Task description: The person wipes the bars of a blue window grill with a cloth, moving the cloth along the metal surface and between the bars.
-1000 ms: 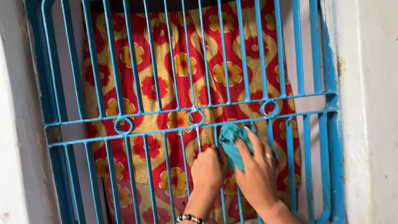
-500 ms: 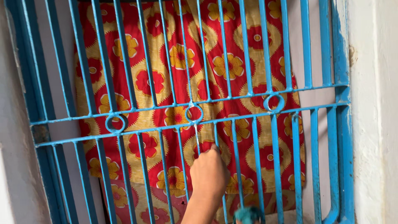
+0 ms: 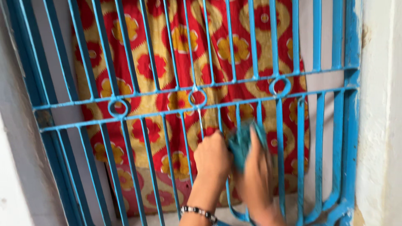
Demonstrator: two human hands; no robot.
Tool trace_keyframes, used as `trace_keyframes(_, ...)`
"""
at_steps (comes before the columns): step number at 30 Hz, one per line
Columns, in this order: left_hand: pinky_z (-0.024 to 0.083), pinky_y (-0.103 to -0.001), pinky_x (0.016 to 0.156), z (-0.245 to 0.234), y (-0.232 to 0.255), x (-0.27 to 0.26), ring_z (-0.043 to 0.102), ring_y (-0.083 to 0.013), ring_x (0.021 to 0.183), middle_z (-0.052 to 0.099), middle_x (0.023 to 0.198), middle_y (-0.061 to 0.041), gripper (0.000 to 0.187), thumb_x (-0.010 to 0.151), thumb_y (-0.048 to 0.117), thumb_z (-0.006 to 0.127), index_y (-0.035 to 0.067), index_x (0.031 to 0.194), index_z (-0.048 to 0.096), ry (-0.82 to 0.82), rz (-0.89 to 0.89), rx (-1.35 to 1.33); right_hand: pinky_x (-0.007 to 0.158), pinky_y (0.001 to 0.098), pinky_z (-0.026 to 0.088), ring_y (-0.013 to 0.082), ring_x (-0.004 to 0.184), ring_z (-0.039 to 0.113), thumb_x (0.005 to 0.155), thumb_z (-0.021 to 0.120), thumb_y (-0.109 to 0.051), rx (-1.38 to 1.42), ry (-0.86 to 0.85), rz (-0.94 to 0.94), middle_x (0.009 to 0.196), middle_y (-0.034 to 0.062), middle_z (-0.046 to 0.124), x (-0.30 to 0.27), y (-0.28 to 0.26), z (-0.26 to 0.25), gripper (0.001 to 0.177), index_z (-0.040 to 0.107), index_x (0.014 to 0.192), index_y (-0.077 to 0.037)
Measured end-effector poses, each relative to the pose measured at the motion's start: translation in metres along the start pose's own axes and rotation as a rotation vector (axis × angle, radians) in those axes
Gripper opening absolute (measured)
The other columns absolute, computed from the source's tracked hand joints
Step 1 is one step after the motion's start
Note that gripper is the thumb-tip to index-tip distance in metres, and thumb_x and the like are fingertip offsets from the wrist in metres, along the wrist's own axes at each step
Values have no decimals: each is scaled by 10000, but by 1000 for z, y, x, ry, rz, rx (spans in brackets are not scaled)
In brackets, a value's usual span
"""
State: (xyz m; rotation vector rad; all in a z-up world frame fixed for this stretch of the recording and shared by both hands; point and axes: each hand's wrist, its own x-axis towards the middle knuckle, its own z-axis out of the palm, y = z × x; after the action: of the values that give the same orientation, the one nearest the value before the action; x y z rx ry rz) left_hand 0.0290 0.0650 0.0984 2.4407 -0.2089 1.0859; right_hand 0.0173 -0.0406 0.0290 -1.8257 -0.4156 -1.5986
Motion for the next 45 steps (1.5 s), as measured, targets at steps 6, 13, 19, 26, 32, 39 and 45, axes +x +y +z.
trace_keyframes(6,564,-551,773,-3,3,1,703,-445,888,720,902,-236,134,838,171,695,45,883,693,-11,-61,-25,931,531,493,481,1094,597,698,799,-109,-195,-88,1,1171,249,638,59,-17,1,698,532,1330,24)
trace_keyframes(13,579,-528,759,-4,2,2,714,-431,876,727,898,-230,108,791,85,701,34,885,686,-30,-5,52,824,509,552,417,1019,653,809,776,-300,-314,-56,93,1149,215,691,-48,14,5,454,651,1123,2)
trace_keyframes(19,579,-531,764,-1,0,5,712,-439,895,724,918,-242,95,818,97,686,33,889,685,-35,-20,51,920,469,559,361,1184,631,688,812,-343,-466,-455,422,1293,158,645,-137,64,13,689,615,1284,-58)
trace_keyframes(26,564,-542,783,1,-3,6,706,-437,909,722,934,-234,130,854,168,684,50,907,697,-11,-41,-37,1111,456,444,340,1328,526,744,859,-373,-486,-945,529,1461,172,534,-173,144,23,854,491,1457,-80)
trace_keyframes(32,564,-535,787,-9,-2,4,703,-435,912,722,936,-229,126,870,153,676,34,905,702,-45,-30,-8,1091,454,452,397,1275,556,625,848,-287,-58,-229,232,1378,240,515,-154,79,-1,768,618,1314,-35)
trace_keyframes(39,551,-549,677,-59,-15,22,692,-458,885,695,996,-239,275,829,126,728,16,1040,590,345,256,-24,1113,528,415,404,1298,542,815,761,0,-14,11,-275,1393,144,594,33,-46,-16,760,508,1528,-58)
trace_keyframes(45,523,-585,646,-58,-20,19,671,-484,845,673,1017,-251,390,826,3,684,37,1163,491,277,204,-114,930,522,463,391,1187,543,758,744,5,-318,-46,-400,1376,71,628,43,-42,15,510,685,1253,-103)
